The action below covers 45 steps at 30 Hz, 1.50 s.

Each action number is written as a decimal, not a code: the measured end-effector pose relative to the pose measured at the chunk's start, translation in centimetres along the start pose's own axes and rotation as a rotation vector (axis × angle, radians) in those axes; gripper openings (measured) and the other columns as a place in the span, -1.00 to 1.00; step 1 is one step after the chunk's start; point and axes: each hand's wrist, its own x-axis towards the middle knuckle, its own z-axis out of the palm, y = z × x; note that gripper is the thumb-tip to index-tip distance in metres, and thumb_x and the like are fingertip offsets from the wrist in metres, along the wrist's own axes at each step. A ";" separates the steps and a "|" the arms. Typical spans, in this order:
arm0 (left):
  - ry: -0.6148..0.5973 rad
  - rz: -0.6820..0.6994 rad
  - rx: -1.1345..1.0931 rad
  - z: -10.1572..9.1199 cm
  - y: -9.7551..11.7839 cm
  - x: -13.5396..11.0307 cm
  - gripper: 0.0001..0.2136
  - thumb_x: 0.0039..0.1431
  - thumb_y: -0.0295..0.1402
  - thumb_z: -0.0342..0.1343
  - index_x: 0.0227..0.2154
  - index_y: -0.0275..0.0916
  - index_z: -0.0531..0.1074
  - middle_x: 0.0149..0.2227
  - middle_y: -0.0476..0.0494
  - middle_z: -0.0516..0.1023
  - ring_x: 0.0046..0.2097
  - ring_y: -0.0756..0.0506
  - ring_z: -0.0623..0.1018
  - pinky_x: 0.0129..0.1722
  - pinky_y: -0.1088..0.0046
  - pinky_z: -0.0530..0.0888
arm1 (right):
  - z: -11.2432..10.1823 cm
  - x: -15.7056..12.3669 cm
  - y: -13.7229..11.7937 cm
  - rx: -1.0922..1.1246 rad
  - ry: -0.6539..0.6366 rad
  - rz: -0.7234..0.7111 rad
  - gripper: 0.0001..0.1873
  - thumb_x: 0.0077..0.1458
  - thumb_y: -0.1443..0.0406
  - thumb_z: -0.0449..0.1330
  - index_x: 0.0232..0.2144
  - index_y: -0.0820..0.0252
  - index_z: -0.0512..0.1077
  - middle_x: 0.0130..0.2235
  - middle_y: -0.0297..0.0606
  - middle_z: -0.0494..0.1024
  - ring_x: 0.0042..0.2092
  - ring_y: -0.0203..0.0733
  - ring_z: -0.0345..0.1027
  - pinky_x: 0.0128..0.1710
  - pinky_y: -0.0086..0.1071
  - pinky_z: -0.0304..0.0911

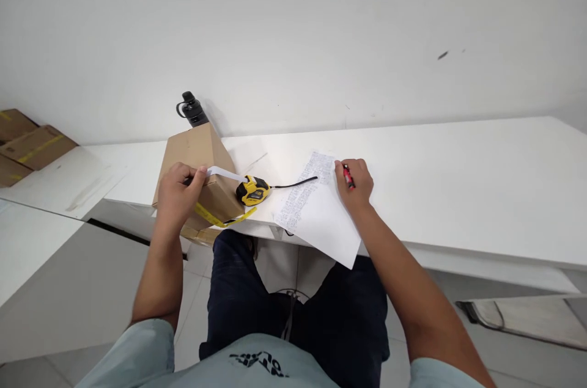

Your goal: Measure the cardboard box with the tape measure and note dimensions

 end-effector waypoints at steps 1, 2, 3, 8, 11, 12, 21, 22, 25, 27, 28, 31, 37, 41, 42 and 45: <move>-0.009 0.000 0.004 0.1 0.1 0.0 -0.68 0.38 -0.25 0.09 -0.53 -0.15 0.32 -0.35 -0.11 0.47 -0.19 -0.15 0.48 -0.09 0.29 0.39 | 0.0 0.2 0.4 -0.042 0.024 -0.053 -0.71 0.26 0.07 0.09 -0.27 0.11 0.48 -0.12 -0.15 0.47 -0.15 -0.11 0.33 -0.13 -0.25 0.24; -0.018 -0.003 0.010 0.2 0.1 0.1 -0.68 0.39 -0.25 0.09 -0.52 -0.15 0.33 -0.33 -0.13 0.48 -0.17 -0.16 0.48 -0.10 0.29 0.38 | 0.0 0.5 0.8 -0.086 0.033 -0.078 -0.72 0.24 0.11 0.07 -0.22 0.11 0.50 -0.06 -0.11 0.45 -0.10 -0.08 0.33 -0.10 -0.22 0.25; -0.026 -0.009 0.015 0.3 0.2 0.1 -0.69 0.40 -0.25 0.09 -0.51 -0.16 0.35 -0.31 -0.14 0.50 -0.16 -0.18 0.49 -0.10 0.28 0.38 | 0.0 0.9 1.2 -0.133 0.032 -0.078 -0.73 0.21 0.16 0.06 -0.21 0.11 0.51 -0.03 -0.08 0.44 -0.07 -0.03 0.32 -0.07 -0.16 0.26; -0.021 -0.033 0.016 0.9 0.7 0.1 -0.70 0.41 -0.24 0.09 -0.47 -0.18 0.46 -0.30 -0.18 0.55 -0.15 -0.23 0.49 -0.13 0.22 0.36 | 0.4 2.5 2.9 -0.303 0.035 -0.022 -0.71 0.02 0.33 0.06 -0.28 0.15 0.57 0.02 0.09 0.43 0.14 0.25 0.25 0.16 0.25 0.17; 0.001 -0.026 0.007 1.2 1.0 -0.2 -0.70 0.42 -0.27 0.08 -0.44 -0.20 0.53 -0.30 -0.19 0.56 -0.14 -0.23 0.51 -0.10 0.20 0.37 | 0.9 2.4 2.2 -0.355 -0.002 -0.081 -0.65 -0.03 0.33 0.09 -0.22 0.10 0.59 0.12 0.07 0.43 0.32 0.40 0.13 0.27 0.52 -0.07; -0.002 -0.024 0.004 1.3 1.1 -0.3 -0.70 0.42 -0.27 0.08 -0.43 -0.21 0.55 -0.29 -0.20 0.57 -0.13 -0.23 0.51 -0.09 0.19 0.37 | 1.1 2.1 1.5 -0.352 -0.040 -0.114 -0.60 -0.01 0.30 0.10 -0.14 0.10 0.60 0.18 0.08 0.42 0.37 0.43 0.09 0.28 0.55 -0.09; 0.028 0.024 -0.100 1.5 0.9 -1.6 -0.67 0.46 -0.31 0.02 -0.33 -0.25 0.65 -0.25 -0.23 0.62 -0.07 -0.24 0.55 0.06 0.11 0.37 | 5.4 -4.9 -8.9 0.100 -0.943 -0.359 0.09 0.00 -0.08 0.42 0.45 0.04 0.10 0.50 0.01 0.16 0.50 0.12 0.07 0.48 0.09 0.02; 0.030 0.023 -0.103 1.5 0.9 -1.7 -0.67 0.47 -0.30 0.03 -0.32 -0.25 0.66 -0.25 -0.24 0.63 -0.05 -0.25 0.55 0.07 0.10 0.37 | 6.3 -5.4 -9.6 0.150 -0.973 -0.309 0.13 -0.06 -0.09 0.45 0.44 0.05 0.11 0.47 0.03 0.21 0.45 0.13 0.16 0.45 0.07 0.11; 0.021 0.023 -0.105 1.5 1.0 -1.7 -0.68 0.46 -0.30 0.05 -0.29 -0.27 0.68 -0.22 -0.26 0.65 -0.03 -0.26 0.58 0.07 0.10 0.40 | 8.2 -6.4 -10.7 0.220 -0.974 -0.164 -0.03 -0.16 -0.11 0.49 0.23 0.09 0.30 0.21 0.00 0.54 0.18 0.13 0.49 0.21 0.00 0.41; 0.029 0.031 -0.098 1.5 1.1 -1.8 -0.70 0.45 -0.31 0.06 -0.26 -0.27 0.68 -0.20 -0.24 0.67 -0.03 -0.25 0.59 0.12 0.08 0.41 | 8.5 -6.7 -11.0 0.150 -0.910 -0.133 -0.18 -0.20 -0.12 0.51 0.03 0.08 0.38 0.01 -0.09 0.65 0.03 0.11 0.55 0.07 -0.04 0.48; 0.041 0.034 -0.091 1.5 1.1 -1.9 -0.70 0.46 -0.31 0.06 -0.26 -0.27 0.68 -0.19 -0.23 0.67 -0.03 -0.24 0.59 0.19 0.06 0.39 | 8.4 -6.7 -11.1 0.096 -0.868 -0.140 -0.22 -0.22 -0.12 0.51 -0.03 0.07 0.38 -0.05 -0.12 0.66 -0.01 0.12 0.56 0.02 -0.05 0.48; 0.118 0.052 -0.060 1.3 1.2 -3.0 -0.69 0.47 -0.27 0.06 -0.25 -0.26 0.67 -0.21 -0.20 0.67 -0.05 -0.21 0.59 0.39 -0.07 0.22 | 7.3 -6.4 -11.8 -0.038 -0.725 -0.218 -0.30 -0.15 -0.14 0.45 -0.06 0.05 0.38 -0.09 -0.13 0.65 -0.05 0.14 0.54 -0.03 -0.04 0.47; 0.402 0.249 -0.077 -0.3 0.7 -7.0 -0.78 0.44 -0.25 0.10 -0.22 -0.16 0.64 -0.03 -0.15 0.69 0.13 -0.24 0.57 0.52 -0.18 -0.03 | 3.9 -4.3 -14.7 -0.098 -0.367 -0.591 -0.51 0.10 -0.06 0.24 -0.01 0.04 0.42 0.07 0.01 0.54 0.13 0.21 0.45 0.14 0.09 0.40; 0.558 0.269 -0.158 -2.5 -0.4 -8.6 -0.85 0.34 -0.21 0.16 -0.19 -0.03 0.62 -0.03 -0.05 0.68 0.16 -0.26 0.56 0.52 -0.27 -0.13 | 1.4 -3.3 -16.8 -0.115 -0.063 -0.794 -0.62 0.23 0.08 0.20 0.04 0.06 0.44 0.24 0.15 0.37 0.25 0.26 0.37 0.17 0.18 0.39; 0.595 0.250 -0.178 -3.0 -0.6 -9.0 -0.85 0.33 -0.21 0.16 -0.18 -0.01 0.61 -0.04 -0.04 0.68 0.16 -0.26 0.56 0.51 -0.29 -0.13 | 0.8 -3.0 -17.2 -0.129 0.014 -0.818 -0.65 0.25 0.10 0.21 0.02 0.06 0.45 0.23 0.16 0.35 0.24 0.27 0.37 0.16 0.20 0.41; 0.663 0.167 -0.222 -2.8 -0.3 -11.0 -0.85 0.31 -0.22 0.16 -0.13 0.01 0.58 -0.03 -0.04 0.68 0.17 -0.28 0.55 0.49 -0.29 -0.06 | -0.4 -1.9 -18.0 -0.187 0.283 -0.901 -0.69 0.18 0.05 0.30 -0.10 0.03 0.47 0.17 0.17 0.32 0.24 0.33 0.32 0.15 0.31 0.37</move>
